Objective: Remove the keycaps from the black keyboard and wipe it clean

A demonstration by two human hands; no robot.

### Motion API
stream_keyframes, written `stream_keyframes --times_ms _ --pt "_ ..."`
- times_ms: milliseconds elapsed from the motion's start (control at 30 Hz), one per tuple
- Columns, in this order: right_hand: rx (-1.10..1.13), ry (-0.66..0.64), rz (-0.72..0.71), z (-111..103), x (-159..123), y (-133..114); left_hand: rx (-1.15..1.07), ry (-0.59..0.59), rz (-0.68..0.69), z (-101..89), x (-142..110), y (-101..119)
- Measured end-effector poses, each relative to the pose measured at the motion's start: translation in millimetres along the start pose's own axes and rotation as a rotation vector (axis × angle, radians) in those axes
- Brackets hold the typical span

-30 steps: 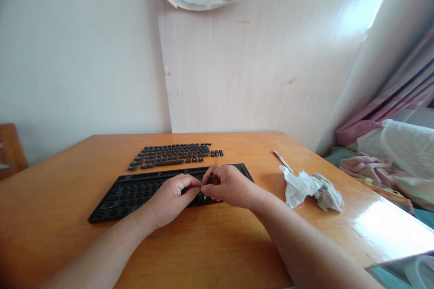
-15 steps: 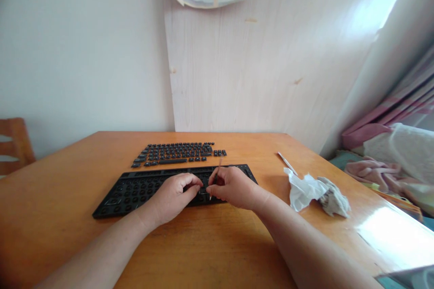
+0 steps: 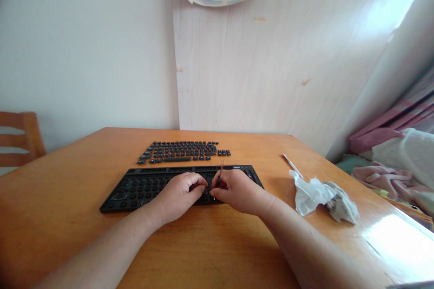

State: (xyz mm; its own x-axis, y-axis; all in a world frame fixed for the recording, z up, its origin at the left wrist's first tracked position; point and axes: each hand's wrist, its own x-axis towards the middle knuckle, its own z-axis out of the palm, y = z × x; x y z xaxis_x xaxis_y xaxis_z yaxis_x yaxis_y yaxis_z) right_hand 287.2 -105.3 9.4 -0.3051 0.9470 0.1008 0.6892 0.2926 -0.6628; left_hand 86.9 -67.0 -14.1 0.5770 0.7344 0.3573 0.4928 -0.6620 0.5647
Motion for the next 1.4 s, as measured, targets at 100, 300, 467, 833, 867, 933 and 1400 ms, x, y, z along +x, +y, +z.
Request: stream_keyframes --times_ms 100,300,467,833,867,933,1400 --pt "-0.042 0.022 -0.038 3 -1 0 0.005 -0.002 0.004 -0.5 0 0" --pt "-0.034 0.150 0.056 9 3 -1 0.003 -0.005 0.004 -0.5 -1 1" --pt "0.076 0.174 0.105 16 5 0 0.049 -0.002 0.031 -0.4 -1 0" --pt "0.217 0.228 0.229 24 9 4 0.063 -0.050 0.042 -0.7 0 -1" --pt "0.235 0.233 0.241 25 9 5 0.065 -0.053 0.043 -0.8 0 -1" --pt "0.262 0.241 0.258 27 10 5 0.069 -0.059 0.042 -1.3 -1 0" --pt "0.450 0.493 0.182 15 11 6 -0.153 0.073 -0.064 1.9 -2 -3"
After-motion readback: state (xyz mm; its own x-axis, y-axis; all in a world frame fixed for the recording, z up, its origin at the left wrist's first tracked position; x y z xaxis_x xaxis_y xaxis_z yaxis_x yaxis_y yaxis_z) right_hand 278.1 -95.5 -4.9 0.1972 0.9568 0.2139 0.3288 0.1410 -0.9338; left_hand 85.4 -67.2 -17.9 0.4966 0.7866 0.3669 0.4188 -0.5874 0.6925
